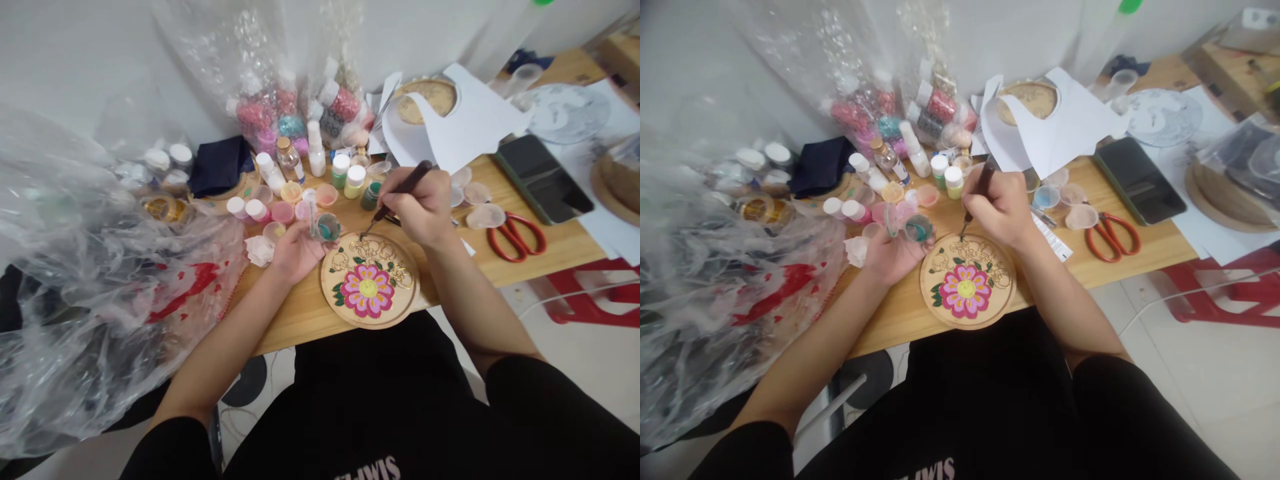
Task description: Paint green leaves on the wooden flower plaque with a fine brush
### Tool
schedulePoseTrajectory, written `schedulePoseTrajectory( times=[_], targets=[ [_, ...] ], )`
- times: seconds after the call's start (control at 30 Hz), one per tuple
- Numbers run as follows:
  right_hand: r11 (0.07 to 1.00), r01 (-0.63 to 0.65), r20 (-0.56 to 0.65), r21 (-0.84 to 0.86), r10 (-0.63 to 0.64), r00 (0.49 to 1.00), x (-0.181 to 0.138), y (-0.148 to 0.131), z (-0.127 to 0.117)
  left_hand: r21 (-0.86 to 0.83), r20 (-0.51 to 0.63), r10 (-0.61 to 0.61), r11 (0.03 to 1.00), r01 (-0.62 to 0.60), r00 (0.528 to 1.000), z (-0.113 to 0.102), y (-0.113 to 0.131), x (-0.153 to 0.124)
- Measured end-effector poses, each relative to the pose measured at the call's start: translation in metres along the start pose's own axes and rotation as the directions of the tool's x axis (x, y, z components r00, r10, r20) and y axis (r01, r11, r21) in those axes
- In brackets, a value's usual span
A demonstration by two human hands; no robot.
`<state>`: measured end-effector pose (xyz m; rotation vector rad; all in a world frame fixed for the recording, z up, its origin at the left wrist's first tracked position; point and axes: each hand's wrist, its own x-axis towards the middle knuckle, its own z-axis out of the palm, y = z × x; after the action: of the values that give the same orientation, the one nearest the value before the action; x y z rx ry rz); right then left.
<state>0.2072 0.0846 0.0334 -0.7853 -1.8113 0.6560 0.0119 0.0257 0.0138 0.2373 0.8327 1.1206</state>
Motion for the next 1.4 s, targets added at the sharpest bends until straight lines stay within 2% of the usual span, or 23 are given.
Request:
schedulePoseTrajectory(
  times=[0.33,0.5,1.27,1.4],
  targets=[
    [0.998,-0.051,0.024,-0.04,0.052,0.998,-0.0032,0.0035,-0.0028,0.0,0.001,-0.004,1.0,0.004,1.0,-0.0016,0.0001,0.0009],
    [1.0,-0.026,0.009,0.0,0.026,1.0,-0.0021,0.0012,0.0,0.012,0.025,-0.024,1.0,0.024,0.999,-0.0012,0.0001,0.0005],
    [0.989,-0.117,0.015,-0.094,0.119,0.993,-0.0038,0.003,-0.0023,0.025,0.001,-0.009,1.0,0.009,1.0,-0.0016,-0.0004,0.0004],
    [0.991,-0.104,0.012,-0.089,0.105,0.994,-0.0033,0.0023,-0.0012,0.03,0.0,-0.017,0.999,0.017,1.0,-0.0014,-0.0003,0.0003]
  ],
)
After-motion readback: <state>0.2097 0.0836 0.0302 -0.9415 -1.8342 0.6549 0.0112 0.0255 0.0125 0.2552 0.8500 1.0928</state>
